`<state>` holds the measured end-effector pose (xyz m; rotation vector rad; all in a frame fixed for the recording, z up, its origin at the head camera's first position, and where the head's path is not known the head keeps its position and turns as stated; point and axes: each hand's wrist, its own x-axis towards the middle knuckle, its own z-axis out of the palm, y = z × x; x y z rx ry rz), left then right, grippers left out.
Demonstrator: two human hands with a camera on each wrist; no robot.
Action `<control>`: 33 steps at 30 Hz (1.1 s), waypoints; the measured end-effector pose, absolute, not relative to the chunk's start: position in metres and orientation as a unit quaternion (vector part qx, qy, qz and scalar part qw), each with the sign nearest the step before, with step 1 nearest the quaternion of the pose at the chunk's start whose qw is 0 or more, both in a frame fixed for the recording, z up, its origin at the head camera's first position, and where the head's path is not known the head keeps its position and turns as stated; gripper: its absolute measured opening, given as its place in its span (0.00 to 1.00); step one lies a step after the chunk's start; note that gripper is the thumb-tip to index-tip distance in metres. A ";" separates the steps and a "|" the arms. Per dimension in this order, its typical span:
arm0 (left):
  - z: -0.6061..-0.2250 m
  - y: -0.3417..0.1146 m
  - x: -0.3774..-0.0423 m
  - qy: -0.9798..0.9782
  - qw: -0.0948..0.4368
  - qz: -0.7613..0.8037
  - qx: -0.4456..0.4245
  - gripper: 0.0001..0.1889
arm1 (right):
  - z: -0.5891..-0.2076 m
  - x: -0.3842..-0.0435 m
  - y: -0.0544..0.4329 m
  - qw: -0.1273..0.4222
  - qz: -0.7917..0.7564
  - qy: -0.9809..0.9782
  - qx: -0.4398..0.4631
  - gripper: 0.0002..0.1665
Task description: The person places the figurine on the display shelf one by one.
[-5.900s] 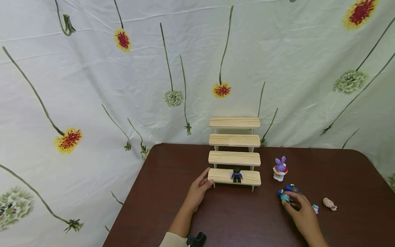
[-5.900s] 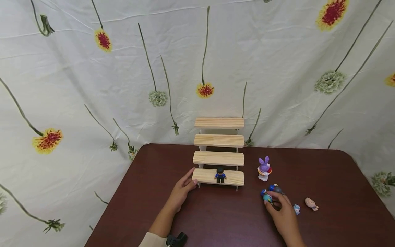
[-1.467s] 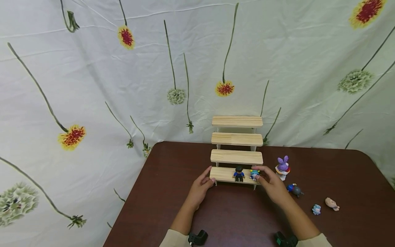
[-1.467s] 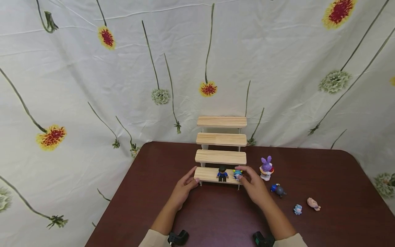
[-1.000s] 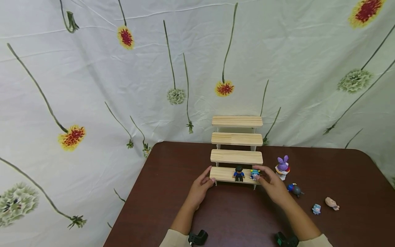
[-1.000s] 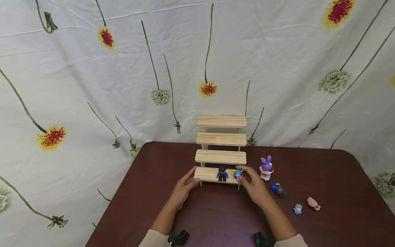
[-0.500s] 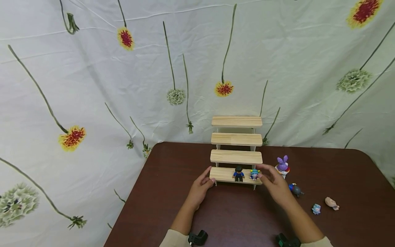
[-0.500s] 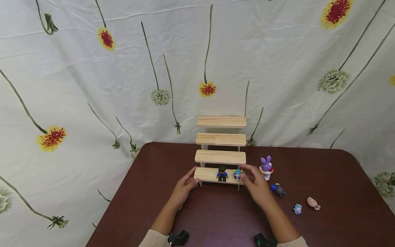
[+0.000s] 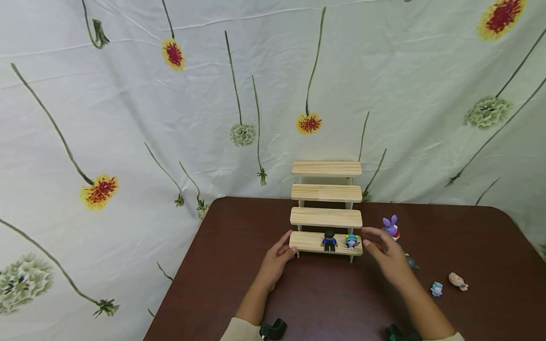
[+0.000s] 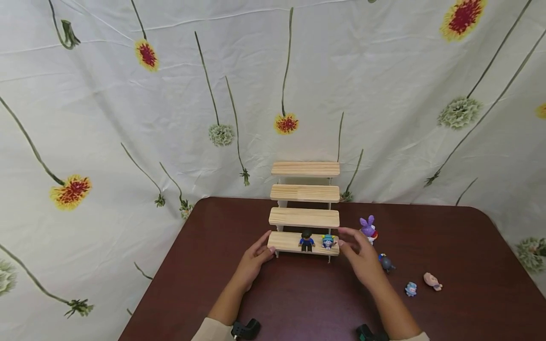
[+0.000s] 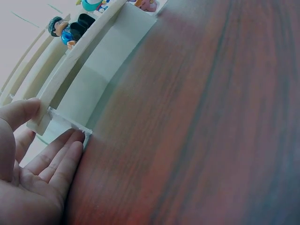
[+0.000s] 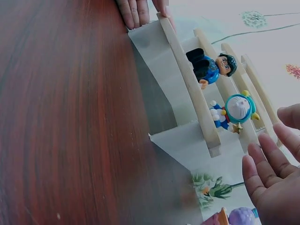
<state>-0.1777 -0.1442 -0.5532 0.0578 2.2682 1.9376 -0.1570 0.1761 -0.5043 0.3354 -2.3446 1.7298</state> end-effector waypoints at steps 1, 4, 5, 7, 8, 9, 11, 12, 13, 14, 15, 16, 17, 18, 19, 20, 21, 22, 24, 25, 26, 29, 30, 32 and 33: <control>-0.553 -0.144 -0.178 0.757 0.079 0.648 0.019 0.34 | -0.504 -0.157 0.177 0.107 0.584 -0.797 0.113 0.20; -0.552 -0.144 -0.178 0.755 0.079 0.650 0.016 0.34 | -0.503 -0.154 0.181 0.114 0.572 -0.804 0.112 0.20; -0.552 -0.143 -0.178 0.755 0.079 0.651 0.017 0.34 | -0.503 -0.153 0.183 0.116 0.569 -0.806 0.112 0.20; -0.550 -0.143 -0.177 0.753 0.080 0.653 0.018 0.34 | -0.502 -0.150 0.186 0.122 0.568 -0.806 0.115 0.20; -0.547 -0.143 -0.176 0.752 0.081 0.654 0.019 0.34 | -0.501 -0.149 0.187 0.125 0.569 -0.804 0.116 0.20; -0.543 -0.142 -0.175 0.750 0.084 0.655 0.018 0.34 | -0.501 -0.148 0.188 0.128 0.571 -0.802 0.117 0.20; -0.539 -0.142 -0.174 0.748 0.086 0.658 0.020 0.34 | -0.500 -0.147 0.191 0.132 0.575 -0.799 0.118 0.20; -0.539 -0.142 -0.174 0.747 0.086 0.659 0.020 0.34 | -0.500 -0.146 0.192 0.134 0.576 -0.798 0.117 0.20; -0.540 -0.142 -0.174 0.748 0.086 0.658 0.021 0.34 | -0.499 -0.146 0.193 0.135 0.577 -0.798 0.115 0.19; -0.541 -0.142 -0.174 0.748 0.085 0.658 0.021 0.34 | -0.499 -0.145 0.194 0.135 0.576 -0.799 0.112 0.19; -0.544 -0.143 -0.175 0.748 0.083 0.658 0.021 0.34 | -0.499 -0.144 0.195 0.136 0.575 -0.799 0.109 0.19; -0.548 -0.143 -0.176 0.748 0.082 0.658 0.021 0.34 | -0.500 -0.143 0.196 0.137 0.574 -0.800 0.108 0.18; -0.552 -0.144 -0.178 0.749 0.080 0.657 0.021 0.34 | -0.501 -0.143 0.197 0.140 0.573 -0.800 0.107 0.18; -0.552 -0.143 -0.178 0.750 0.081 0.656 0.020 0.34 | -0.501 -0.142 0.199 0.142 0.573 -0.800 0.106 0.17; -0.552 -0.143 -0.179 0.751 0.082 0.655 0.020 0.34 | -0.502 -0.141 0.200 0.143 0.572 -0.801 0.105 0.17; -0.552 -0.143 -0.179 0.751 0.082 0.655 0.019 0.34 | -0.503 -0.141 0.201 0.144 0.573 -0.800 0.104 0.17; -0.552 -0.143 -0.180 0.751 0.082 0.654 0.019 0.34 | -0.504 -0.141 0.203 0.146 0.572 -0.800 0.104 0.17; -0.552 -0.143 -0.180 0.752 0.082 0.654 0.020 0.34 | -0.504 -0.140 0.205 0.146 0.571 -0.801 0.101 0.17; -0.552 -0.143 -0.180 0.752 0.082 0.654 0.021 0.34 | -0.505 -0.139 0.207 0.146 0.567 -0.806 0.090 0.18; -0.552 -0.143 -0.179 0.751 0.082 0.655 0.021 0.34 | -0.505 -0.138 0.209 0.146 0.561 -0.811 0.081 0.18; -0.553 -0.144 -0.179 0.751 0.081 0.655 0.021 0.34 | -0.505 -0.137 0.210 0.146 0.557 -0.815 0.073 0.18; -0.553 -0.144 -0.178 0.750 0.081 0.656 0.022 0.34 | -0.506 -0.135 0.214 0.142 0.538 -0.829 0.046 0.18; -0.553 -0.144 -0.178 0.749 0.082 0.658 0.022 0.34 | -0.506 -0.135 0.215 0.138 0.535 -0.833 0.040 0.18; -0.553 -0.144 -0.178 0.747 0.082 0.659 0.022 0.34 | -0.507 -0.134 0.218 0.129 0.527 -0.839 0.028 0.19; -0.553 -0.144 -0.178 0.747 0.081 0.659 0.022 0.34 | -0.507 -0.133 0.219 0.124 0.524 -0.843 0.022 0.20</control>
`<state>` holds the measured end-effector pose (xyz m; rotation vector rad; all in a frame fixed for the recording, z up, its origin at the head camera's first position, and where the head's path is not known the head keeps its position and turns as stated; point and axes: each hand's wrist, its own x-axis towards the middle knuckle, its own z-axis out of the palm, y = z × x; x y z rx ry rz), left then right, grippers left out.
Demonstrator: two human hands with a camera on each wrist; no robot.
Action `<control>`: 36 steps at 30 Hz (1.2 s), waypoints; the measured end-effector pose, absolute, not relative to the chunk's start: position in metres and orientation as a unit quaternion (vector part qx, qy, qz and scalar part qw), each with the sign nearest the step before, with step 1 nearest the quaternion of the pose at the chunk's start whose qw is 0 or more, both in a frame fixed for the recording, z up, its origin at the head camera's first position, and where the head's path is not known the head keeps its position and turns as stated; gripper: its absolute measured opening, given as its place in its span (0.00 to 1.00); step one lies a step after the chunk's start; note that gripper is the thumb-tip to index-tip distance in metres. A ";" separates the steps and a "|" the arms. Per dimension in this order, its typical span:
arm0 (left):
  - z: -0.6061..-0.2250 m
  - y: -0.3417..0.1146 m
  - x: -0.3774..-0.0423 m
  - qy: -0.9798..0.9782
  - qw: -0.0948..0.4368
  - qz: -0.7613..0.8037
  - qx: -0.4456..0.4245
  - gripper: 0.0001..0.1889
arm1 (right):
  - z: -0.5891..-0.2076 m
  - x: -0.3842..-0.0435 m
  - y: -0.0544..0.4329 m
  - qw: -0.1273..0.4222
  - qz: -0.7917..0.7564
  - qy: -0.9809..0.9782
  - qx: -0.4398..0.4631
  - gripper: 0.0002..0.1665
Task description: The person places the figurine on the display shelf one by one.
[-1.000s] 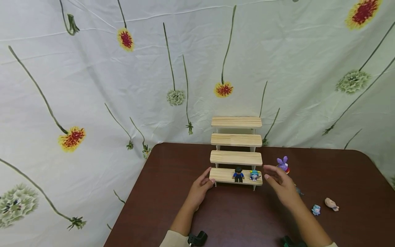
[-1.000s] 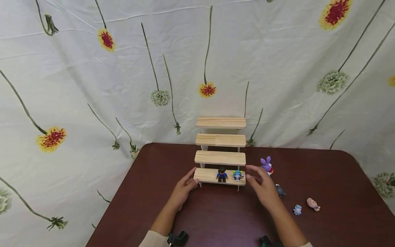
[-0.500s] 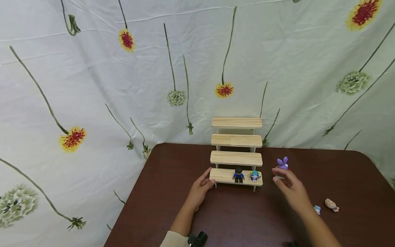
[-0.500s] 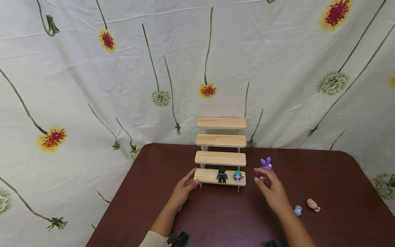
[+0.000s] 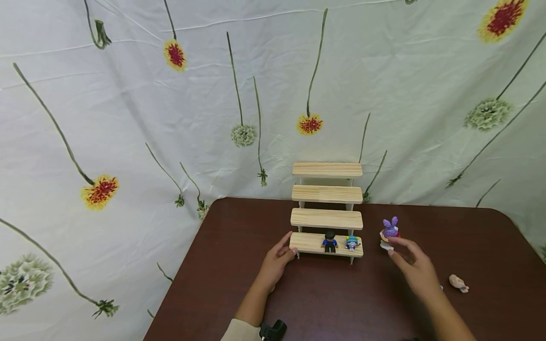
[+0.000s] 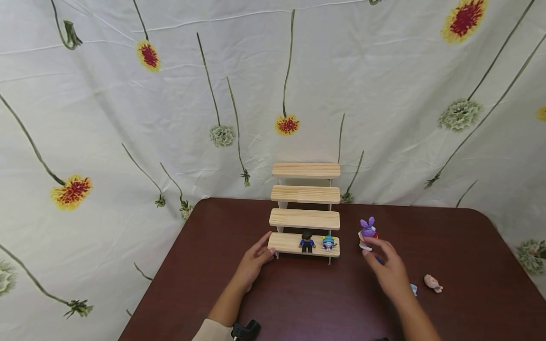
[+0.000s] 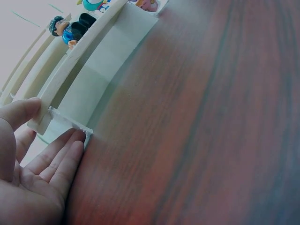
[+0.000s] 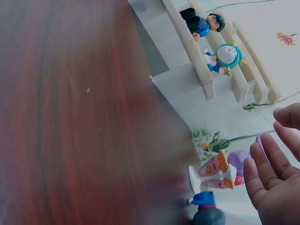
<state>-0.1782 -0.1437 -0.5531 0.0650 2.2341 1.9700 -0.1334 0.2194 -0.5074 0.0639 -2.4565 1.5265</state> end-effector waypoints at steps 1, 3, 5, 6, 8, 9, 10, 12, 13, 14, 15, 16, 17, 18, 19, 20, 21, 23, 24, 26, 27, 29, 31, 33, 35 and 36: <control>-0.553 -0.144 -0.178 0.747 0.081 0.659 0.021 0.34 | -0.508 -0.133 0.221 0.119 0.522 -0.844 0.018 0.21; -0.553 -0.144 -0.178 0.747 0.081 0.659 0.018 0.34 | -0.510 -0.132 0.224 0.112 0.526 -0.843 0.010 0.22; -0.551 -0.143 -0.177 0.749 0.082 0.657 0.017 0.34 | -0.512 -0.131 0.226 0.107 0.529 -0.842 0.004 0.23; -0.549 -0.143 -0.177 0.750 0.082 0.656 0.016 0.34 | -0.513 -0.131 0.228 0.106 0.529 -0.842 0.002 0.24; -0.545 -0.143 -0.176 0.749 0.085 0.656 0.016 0.34 | -0.515 -0.130 0.231 0.103 0.527 -0.844 -0.003 0.25; -0.542 -0.143 -0.175 0.749 0.086 0.657 0.017 0.34 | -0.515 -0.130 0.232 0.102 0.522 -0.847 -0.006 0.25; -0.539 -0.142 -0.174 0.749 0.087 0.657 0.017 0.34 | -0.516 -0.130 0.233 0.100 0.517 -0.850 -0.011 0.26; -0.535 -0.142 -0.172 0.747 0.088 0.659 0.018 0.34 | -0.518 -0.131 0.236 0.095 0.505 -0.858 -0.019 0.27; -0.534 -0.142 -0.172 0.746 0.087 0.660 0.018 0.34 | -0.519 -0.130 0.237 0.092 0.501 -0.860 -0.023 0.27; -0.534 -0.142 -0.172 0.746 0.085 0.661 0.017 0.34 | -0.520 -0.130 0.238 0.090 0.498 -0.862 -0.026 0.27; -0.536 -0.142 -0.173 0.746 0.084 0.660 0.017 0.34 | -0.521 -0.130 0.239 0.087 0.498 -0.862 -0.027 0.28; -0.538 -0.142 -0.173 0.747 0.082 0.659 0.016 0.34 | -0.522 -0.130 0.240 0.086 0.498 -0.862 -0.029 0.28; -0.541 -0.142 -0.174 0.747 0.081 0.659 0.016 0.34 | -0.522 -0.129 0.241 0.084 0.496 -0.864 -0.031 0.28; -0.544 -0.142 -0.175 0.749 0.080 0.658 0.016 0.34 | -0.523 -0.129 0.242 0.084 0.494 -0.865 -0.034 0.28; -0.546 -0.143 -0.176 0.749 0.080 0.657 0.015 0.34 | -0.523 -0.128 0.242 0.084 0.493 -0.865 -0.035 0.28; -0.548 -0.143 -0.177 0.750 0.079 0.656 0.016 0.34 | -0.524 -0.128 0.243 0.084 0.492 -0.866 -0.036 0.28; -0.550 -0.143 -0.177 0.751 0.080 0.655 0.016 0.34 | -0.524 -0.127 0.244 0.084 0.490 -0.867 -0.040 0.28; -0.551 -0.144 -0.178 0.750 0.081 0.656 0.017 0.34 | -0.524 -0.126 0.245 0.082 0.482 -0.871 -0.048 0.29; -0.551 -0.144 -0.178 0.750 0.081 0.656 0.018 0.34 | -0.524 -0.125 0.245 0.081 0.481 -0.871 -0.050 0.29; -0.551 -0.144 -0.178 0.750 0.081 0.656 0.021 0.34 | -0.524 -0.124 0.246 0.078 0.477 -0.874 -0.055 0.30; -0.551 -0.144 -0.178 0.751 0.081 0.655 0.022 0.34 | -0.525 -0.124 0.246 0.076 0.475 -0.875 -0.059 0.30; -0.551 -0.145 -0.177 0.750 0.081 0.656 0.024 0.34 | -0.526 -0.123 0.246 0.076 0.472 -0.876 -0.062 0.30; -0.551 -0.145 -0.177 0.750 0.080 0.656 0.025 0.34 | -0.527 -0.123 0.246 0.078 0.469 -0.877 -0.068 0.29; -0.550 -0.145 -0.177 0.750 0.081 0.656 0.025 0.34 | -0.528 -0.123 0.247 0.077 0.464 -0.879 -0.077 0.28; -0.550 -0.144 -0.176 0.750 0.082 0.655 0.024 0.34 | -0.529 -0.123 0.247 0.070 0.461 -0.880 -0.086 0.28; -0.550 -0.144 -0.176 0.750 0.082 0.656 0.024 0.34 | -0.529 -0.122 0.247 0.064 0.461 -0.881 -0.090 0.28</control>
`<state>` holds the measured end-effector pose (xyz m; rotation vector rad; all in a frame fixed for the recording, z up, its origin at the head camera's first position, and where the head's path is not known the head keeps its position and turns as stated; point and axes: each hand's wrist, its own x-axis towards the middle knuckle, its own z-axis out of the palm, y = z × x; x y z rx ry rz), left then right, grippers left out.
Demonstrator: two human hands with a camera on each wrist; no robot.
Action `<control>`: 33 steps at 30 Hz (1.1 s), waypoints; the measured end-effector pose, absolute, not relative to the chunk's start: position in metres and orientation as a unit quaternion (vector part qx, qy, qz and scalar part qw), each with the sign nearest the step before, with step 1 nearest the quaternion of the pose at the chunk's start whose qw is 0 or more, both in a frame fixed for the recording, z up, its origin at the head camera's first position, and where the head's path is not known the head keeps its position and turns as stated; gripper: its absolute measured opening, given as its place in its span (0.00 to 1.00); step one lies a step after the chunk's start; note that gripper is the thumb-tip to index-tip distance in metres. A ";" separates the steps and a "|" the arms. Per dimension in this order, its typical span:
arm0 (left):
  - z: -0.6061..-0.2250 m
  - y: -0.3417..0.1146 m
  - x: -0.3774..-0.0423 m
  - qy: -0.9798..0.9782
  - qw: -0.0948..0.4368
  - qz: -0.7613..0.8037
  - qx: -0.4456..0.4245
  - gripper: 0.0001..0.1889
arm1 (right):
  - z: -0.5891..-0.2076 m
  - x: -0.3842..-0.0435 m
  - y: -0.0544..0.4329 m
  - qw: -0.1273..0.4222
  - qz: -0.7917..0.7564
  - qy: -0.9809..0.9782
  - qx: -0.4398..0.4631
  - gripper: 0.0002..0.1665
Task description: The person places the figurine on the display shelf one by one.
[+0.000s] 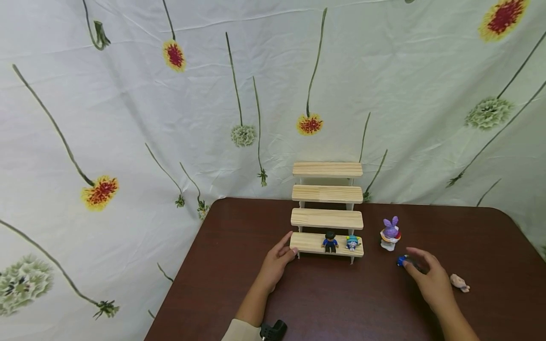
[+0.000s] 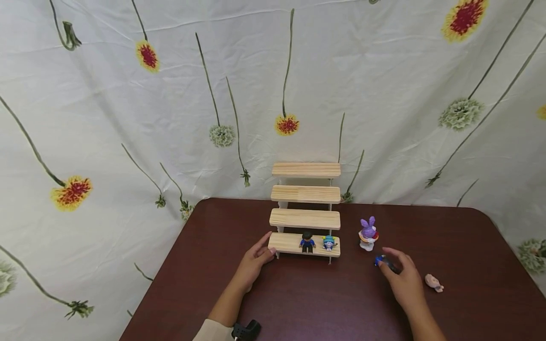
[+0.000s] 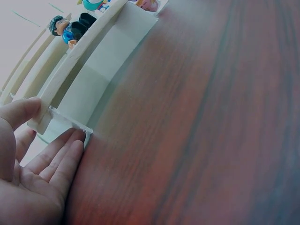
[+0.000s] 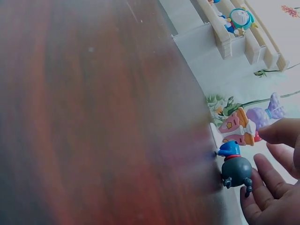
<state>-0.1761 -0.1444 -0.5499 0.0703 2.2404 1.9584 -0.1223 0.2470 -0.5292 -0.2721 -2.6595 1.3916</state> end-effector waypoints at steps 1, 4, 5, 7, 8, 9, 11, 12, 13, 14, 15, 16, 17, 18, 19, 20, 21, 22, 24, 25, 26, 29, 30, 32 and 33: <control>-0.550 -0.144 -0.176 0.750 0.083 0.656 0.024 0.34 | -0.529 -0.122 0.247 0.057 0.461 -0.881 -0.094 0.29; -0.550 -0.144 -0.176 0.750 0.083 0.656 0.023 0.34 | -0.530 -0.121 0.248 0.039 0.464 -0.879 -0.097 0.30; -0.550 -0.144 -0.176 0.750 0.083 0.656 0.023 0.34 | -0.530 -0.121 0.248 0.034 0.465 -0.879 -0.097 0.31; -0.551 -0.144 -0.176 0.749 0.083 0.657 0.022 0.34 | -0.530 -0.121 0.249 0.024 0.467 -0.879 -0.096 0.32; -0.551 -0.144 -0.177 0.750 0.082 0.656 0.022 0.34 | -0.531 -0.121 0.250 0.021 0.464 -0.881 -0.093 0.32; -0.551 -0.144 -0.177 0.750 0.082 0.656 0.022 0.34 | -0.531 -0.121 0.251 0.015 0.464 -0.881 -0.090 0.33; -0.551 -0.144 -0.177 0.749 0.081 0.657 0.021 0.34 | -0.533 -0.122 0.252 0.010 0.462 -0.883 -0.084 0.34; -0.551 -0.144 -0.177 0.749 0.081 0.657 0.020 0.34 | -0.533 -0.122 0.253 0.006 0.462 -0.883 -0.080 0.34; -0.551 -0.144 -0.177 0.748 0.081 0.658 0.020 0.34 | -0.534 -0.122 0.254 0.002 0.459 -0.885 -0.076 0.34; -0.551 -0.144 -0.176 0.749 0.081 0.658 0.020 0.34 | -0.535 -0.123 0.255 -0.002 0.458 -0.886 -0.073 0.34; -0.550 -0.144 -0.176 0.748 0.082 0.658 0.020 0.34 | -0.535 -0.123 0.255 -0.006 0.457 -0.887 -0.071 0.34; -0.550 -0.144 -0.176 0.748 0.082 0.658 0.019 0.34 | -0.536 -0.123 0.256 -0.009 0.455 -0.888 -0.069 0.34; -0.550 -0.144 -0.176 0.749 0.082 0.658 0.019 0.34 | -0.536 -0.123 0.256 -0.014 0.453 -0.889 -0.068 0.34; -0.551 -0.144 -0.176 0.749 0.082 0.658 0.020 0.34 | -0.536 -0.123 0.257 -0.018 0.450 -0.890 -0.068 0.33; -0.551 -0.144 -0.176 0.749 0.082 0.658 0.020 0.34 | -0.536 -0.124 0.257 -0.019 0.447 -0.892 -0.069 0.33; -0.551 -0.144 -0.176 0.749 0.082 0.657 0.020 0.34 | -0.536 -0.124 0.257 -0.021 0.443 -0.893 -0.070 0.32; -0.551 -0.144 -0.176 0.749 0.082 0.657 0.020 0.34 | -0.536 -0.124 0.257 -0.021 0.440 -0.895 -0.071 0.32; -0.551 -0.144 -0.176 0.750 0.082 0.656 0.020 0.34 | -0.536 -0.124 0.257 -0.022 0.438 -0.896 -0.072 0.31; -0.551 -0.144 -0.176 0.751 0.083 0.655 0.019 0.34 | -0.536 -0.124 0.257 -0.022 0.433 -0.898 -0.074 0.30; -0.552 -0.144 -0.176 0.752 0.084 0.653 0.019 0.35 | -0.536 -0.125 0.257 -0.023 0.431 -0.899 -0.074 0.30; -0.551 -0.144 -0.176 0.753 0.083 0.652 0.020 0.35 | -0.536 -0.125 0.257 -0.023 0.429 -0.900 -0.074 0.30; -0.551 -0.144 -0.176 0.753 0.084 0.653 0.023 0.35 | -0.537 -0.126 0.258 -0.025 0.426 -0.901 -0.075 0.30; -0.551 -0.144 -0.176 0.752 0.085 0.653 0.025 0.35 | -0.537 -0.126 0.257 -0.024 0.425 -0.902 -0.075 0.30; -0.550 -0.144 -0.176 0.751 0.084 0.655 0.026 0.35 | -0.537 -0.126 0.257 -0.023 0.425 -0.902 -0.075 0.29; -0.550 -0.145 -0.176 0.750 0.085 0.656 0.027 0.35 | -0.537 -0.125 0.257 -0.021 0.425 -0.902 -0.074 0.29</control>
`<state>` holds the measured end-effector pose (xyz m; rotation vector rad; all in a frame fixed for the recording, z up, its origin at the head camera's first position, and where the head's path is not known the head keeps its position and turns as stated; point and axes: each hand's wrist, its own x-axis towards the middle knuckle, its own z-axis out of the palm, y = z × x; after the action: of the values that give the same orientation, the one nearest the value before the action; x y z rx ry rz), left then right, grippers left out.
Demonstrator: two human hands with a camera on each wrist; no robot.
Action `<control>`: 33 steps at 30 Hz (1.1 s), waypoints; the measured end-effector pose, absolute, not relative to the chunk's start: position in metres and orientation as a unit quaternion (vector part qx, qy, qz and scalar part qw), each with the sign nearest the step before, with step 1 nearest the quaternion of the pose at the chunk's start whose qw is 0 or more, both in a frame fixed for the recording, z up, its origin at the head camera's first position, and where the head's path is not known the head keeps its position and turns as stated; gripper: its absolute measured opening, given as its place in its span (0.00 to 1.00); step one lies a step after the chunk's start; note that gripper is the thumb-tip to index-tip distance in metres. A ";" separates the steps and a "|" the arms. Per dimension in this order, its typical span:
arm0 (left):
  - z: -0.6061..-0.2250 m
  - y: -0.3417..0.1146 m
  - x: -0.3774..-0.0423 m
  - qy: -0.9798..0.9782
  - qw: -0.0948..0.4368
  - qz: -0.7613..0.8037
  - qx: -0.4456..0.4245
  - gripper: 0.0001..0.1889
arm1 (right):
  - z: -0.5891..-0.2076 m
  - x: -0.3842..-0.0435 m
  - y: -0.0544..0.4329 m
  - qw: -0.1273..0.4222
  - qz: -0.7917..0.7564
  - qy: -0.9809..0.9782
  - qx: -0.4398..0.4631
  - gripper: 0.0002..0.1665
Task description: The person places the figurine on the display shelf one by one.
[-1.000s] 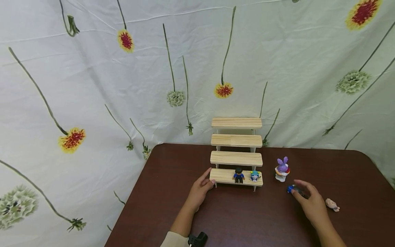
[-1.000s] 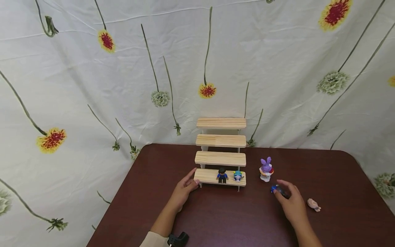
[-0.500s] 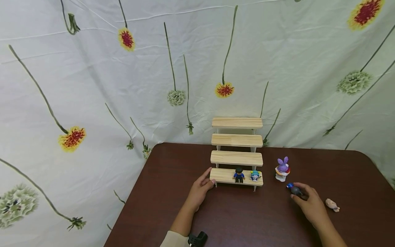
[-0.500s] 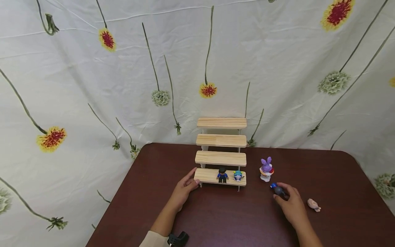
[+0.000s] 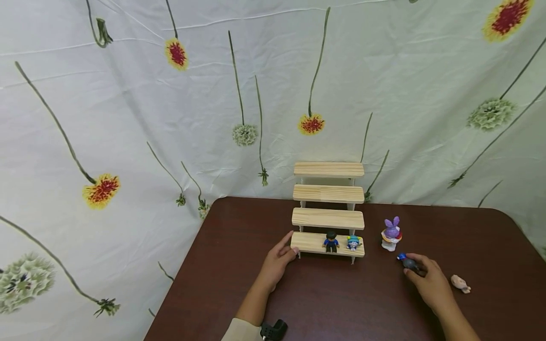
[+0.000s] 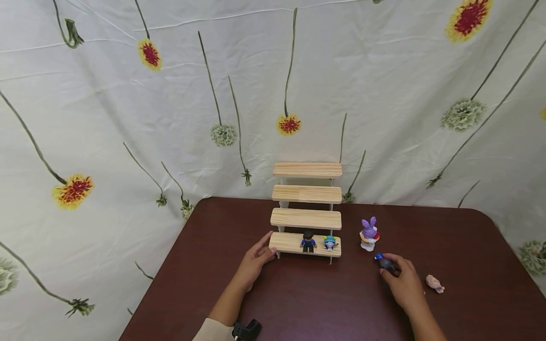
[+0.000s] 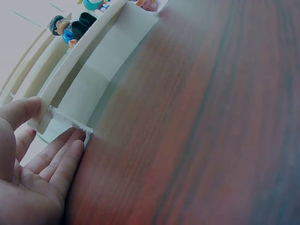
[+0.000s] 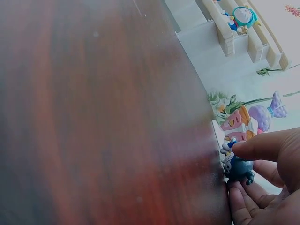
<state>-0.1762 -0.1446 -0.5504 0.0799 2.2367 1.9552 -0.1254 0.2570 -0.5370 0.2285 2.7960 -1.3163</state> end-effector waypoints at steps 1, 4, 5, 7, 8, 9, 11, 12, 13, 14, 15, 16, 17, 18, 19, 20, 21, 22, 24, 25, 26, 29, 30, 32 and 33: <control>-0.550 -0.145 -0.176 0.750 0.085 0.656 0.027 0.35 | -0.537 -0.125 0.257 0.019 -0.425 0.902 0.073 0.29; -0.551 -0.145 -0.177 0.750 0.086 0.656 0.025 0.34 | -0.536 -0.124 0.256 0.010 -0.425 0.902 0.070 0.28; -0.551 -0.145 -0.177 0.749 0.086 0.656 0.025 0.34 | -0.537 -0.124 0.256 0.005 -0.423 0.903 0.070 0.28; -0.550 -0.145 -0.176 0.749 0.086 0.656 0.024 0.34 | -0.536 -0.124 0.256 0.002 -0.427 0.901 0.071 0.29; -0.550 -0.145 -0.176 0.749 0.086 0.656 0.024 0.34 | -0.536 -0.124 0.256 -0.001 -0.426 0.902 0.073 0.29; -0.551 -0.145 -0.176 0.750 0.085 0.656 0.025 0.34 | -0.536 -0.124 0.256 -0.002 -0.428 0.901 0.074 0.29; -0.551 -0.145 -0.177 0.751 0.083 0.655 0.026 0.34 | -0.535 -0.123 0.256 -0.005 -0.433 0.898 0.076 0.30; -0.552 -0.145 -0.177 0.751 0.082 0.654 0.027 0.34 | -0.535 -0.123 0.256 -0.006 -0.437 0.896 0.075 0.30; -0.552 -0.145 -0.177 0.752 0.081 0.654 0.027 0.34 | -0.534 -0.123 0.256 -0.009 -0.438 0.896 0.075 0.30; -0.552 -0.145 -0.177 0.753 0.081 0.653 0.026 0.34 | -0.534 -0.123 0.256 -0.013 -0.438 0.896 0.075 0.29; -0.552 -0.145 -0.178 0.753 0.080 0.652 0.025 0.34 | -0.534 -0.123 0.257 -0.015 -0.441 0.894 0.074 0.29; -0.553 -0.145 -0.178 0.753 0.081 0.652 0.023 0.34 | -0.533 -0.123 0.257 -0.017 -0.441 0.894 0.074 0.29; -0.553 -0.145 -0.178 0.754 0.081 0.652 0.022 0.34 | -0.532 -0.123 0.257 -0.020 -0.441 0.894 0.075 0.29; -0.553 -0.145 -0.178 0.753 0.081 0.652 0.021 0.34 | -0.532 -0.122 0.256 -0.023 -0.440 0.895 0.076 0.29; -0.553 -0.144 -0.178 0.753 0.081 0.653 0.020 0.34 | -0.531 -0.122 0.256 -0.026 -0.439 0.895 0.078 0.29; -0.553 -0.144 -0.178 0.752 0.081 0.653 0.019 0.34 | -0.531 -0.122 0.256 -0.028 -0.439 0.894 0.081 0.29; -0.553 -0.144 -0.178 0.752 0.081 0.654 0.019 0.34 | -0.531 -0.121 0.255 -0.031 -0.439 0.894 0.082 0.28; -0.553 -0.144 -0.178 0.752 0.081 0.654 0.019 0.34 | -0.531 -0.120 0.255 -0.035 -0.438 0.894 0.084 0.27; -0.552 -0.144 -0.178 0.752 0.081 0.654 0.019 0.34 | -0.532 -0.120 0.254 -0.041 -0.456 0.885 0.080 0.25; -0.553 -0.145 -0.178 0.753 0.081 0.652 0.019 0.34 | -0.532 -0.119 0.253 -0.043 -0.473 0.877 0.074 0.25; -0.553 -0.145 -0.178 0.754 0.082 0.651 0.018 0.34 | -0.533 -0.119 0.252 -0.045 -0.489 0.869 0.066 0.24; -0.552 -0.145 -0.177 0.756 0.082 0.650 0.018 0.33 | -0.535 -0.118 0.250 -0.051 -0.535 0.842 0.043 0.22; -0.552 -0.145 -0.177 0.756 0.081 0.649 0.019 0.33 | -0.536 -0.118 0.249 -0.053 -0.543 0.837 0.038 0.22; -0.552 -0.145 -0.177 0.755 0.081 0.651 0.019 0.33 | -0.536 -0.118 0.249 -0.060 -0.540 0.838 0.036 0.22; -0.552 -0.144 -0.177 0.755 0.080 0.651 0.019 0.34 | -0.536 -0.118 0.249 -0.064 -0.537 0.841 0.037 0.22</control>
<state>-0.1775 -0.1445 -0.5521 0.0578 2.2577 1.9454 -0.1185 0.2490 -0.5364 0.1222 2.7534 -1.7583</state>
